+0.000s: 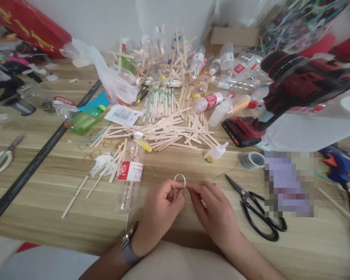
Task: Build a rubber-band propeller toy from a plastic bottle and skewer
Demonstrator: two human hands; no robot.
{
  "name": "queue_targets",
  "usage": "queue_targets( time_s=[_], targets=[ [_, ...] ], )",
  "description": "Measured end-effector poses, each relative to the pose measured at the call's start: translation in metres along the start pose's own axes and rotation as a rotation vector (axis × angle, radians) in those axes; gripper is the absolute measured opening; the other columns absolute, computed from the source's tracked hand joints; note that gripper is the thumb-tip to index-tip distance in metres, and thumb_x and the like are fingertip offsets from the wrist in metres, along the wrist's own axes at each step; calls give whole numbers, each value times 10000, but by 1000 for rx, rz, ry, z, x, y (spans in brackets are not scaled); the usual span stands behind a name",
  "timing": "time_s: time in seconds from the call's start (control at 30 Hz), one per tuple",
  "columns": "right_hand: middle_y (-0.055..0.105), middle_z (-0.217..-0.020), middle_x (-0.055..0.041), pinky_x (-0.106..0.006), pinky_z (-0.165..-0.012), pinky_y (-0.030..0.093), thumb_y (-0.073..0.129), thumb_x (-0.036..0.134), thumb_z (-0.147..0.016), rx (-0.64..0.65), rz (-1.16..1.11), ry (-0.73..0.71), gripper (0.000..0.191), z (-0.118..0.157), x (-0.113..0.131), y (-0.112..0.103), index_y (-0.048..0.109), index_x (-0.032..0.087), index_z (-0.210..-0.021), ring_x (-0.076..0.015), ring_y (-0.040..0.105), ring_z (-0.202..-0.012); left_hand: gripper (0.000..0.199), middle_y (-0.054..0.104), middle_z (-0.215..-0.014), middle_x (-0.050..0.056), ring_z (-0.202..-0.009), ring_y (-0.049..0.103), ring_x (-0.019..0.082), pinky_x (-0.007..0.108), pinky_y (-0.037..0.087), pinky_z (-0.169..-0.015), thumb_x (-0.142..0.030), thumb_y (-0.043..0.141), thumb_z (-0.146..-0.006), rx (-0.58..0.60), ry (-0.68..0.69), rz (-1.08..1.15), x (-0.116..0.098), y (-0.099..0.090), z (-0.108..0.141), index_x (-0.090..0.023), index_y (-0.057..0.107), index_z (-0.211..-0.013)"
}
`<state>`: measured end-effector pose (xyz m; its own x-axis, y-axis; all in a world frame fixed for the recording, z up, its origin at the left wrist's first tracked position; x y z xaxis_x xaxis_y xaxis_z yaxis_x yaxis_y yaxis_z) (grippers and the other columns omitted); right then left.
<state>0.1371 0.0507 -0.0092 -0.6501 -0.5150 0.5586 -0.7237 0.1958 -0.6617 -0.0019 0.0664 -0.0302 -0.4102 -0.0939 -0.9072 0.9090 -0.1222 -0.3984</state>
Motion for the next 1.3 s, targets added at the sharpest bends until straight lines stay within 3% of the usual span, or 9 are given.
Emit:
queue_targets(
  time_s=[0.27, 0.57, 1.13, 1.3],
  targets=[
    [685, -781, -8, -235, -585, 482, 510, 119, -914, 121, -263, 215, 149, -3, -5, 4, 615, 224, -920, -152, 647, -681, 148, 363, -487, -88, -465, 341, 91, 228, 236, -477, -228, 542, -774, -2, -1, -36, -2, 0, 0, -187, 684, -784],
    [650, -762, -11, -240, -617, 499, 462, 107, -927, 142, -290, 189, 184, -3, -4, 3, 605, 223, -920, -147, 627, -672, 190, 394, -500, -81, -476, 350, 97, 229, 248, -472, -236, 526, -773, 78, -69, 76, 4, 5, -1, -186, 697, -837],
    [660, -788, -23, -253, -619, 496, 451, 100, -935, 125, -289, 125, 204, -3, -4, 4, 611, 227, -952, -158, 638, -706, 160, 362, -518, -87, -494, 338, 97, 225, 256, -482, -214, 537, -745, 99, -135, 122, 7, 5, -2, -177, 673, -821],
    [675, -803, -19, -247, -619, 492, 471, 122, -933, 121, -309, 199, 184, -1, -7, 6, 621, 229, -938, -155, 643, -712, 170, 362, -523, -83, -496, 331, 98, 229, 247, -479, -243, 539, -761, 102, -141, 154, 7, 4, -3, -172, 675, -836]
  ],
)
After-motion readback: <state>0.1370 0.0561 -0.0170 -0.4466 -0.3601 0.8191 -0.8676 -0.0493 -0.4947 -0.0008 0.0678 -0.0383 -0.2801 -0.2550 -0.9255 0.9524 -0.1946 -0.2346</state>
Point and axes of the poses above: each hand's wrist, its own z-axis away from the middle knuckle, its own y-axis out of the palm, x = y × z, the point moved 5 cm from there along -z, towards the middle knuckle
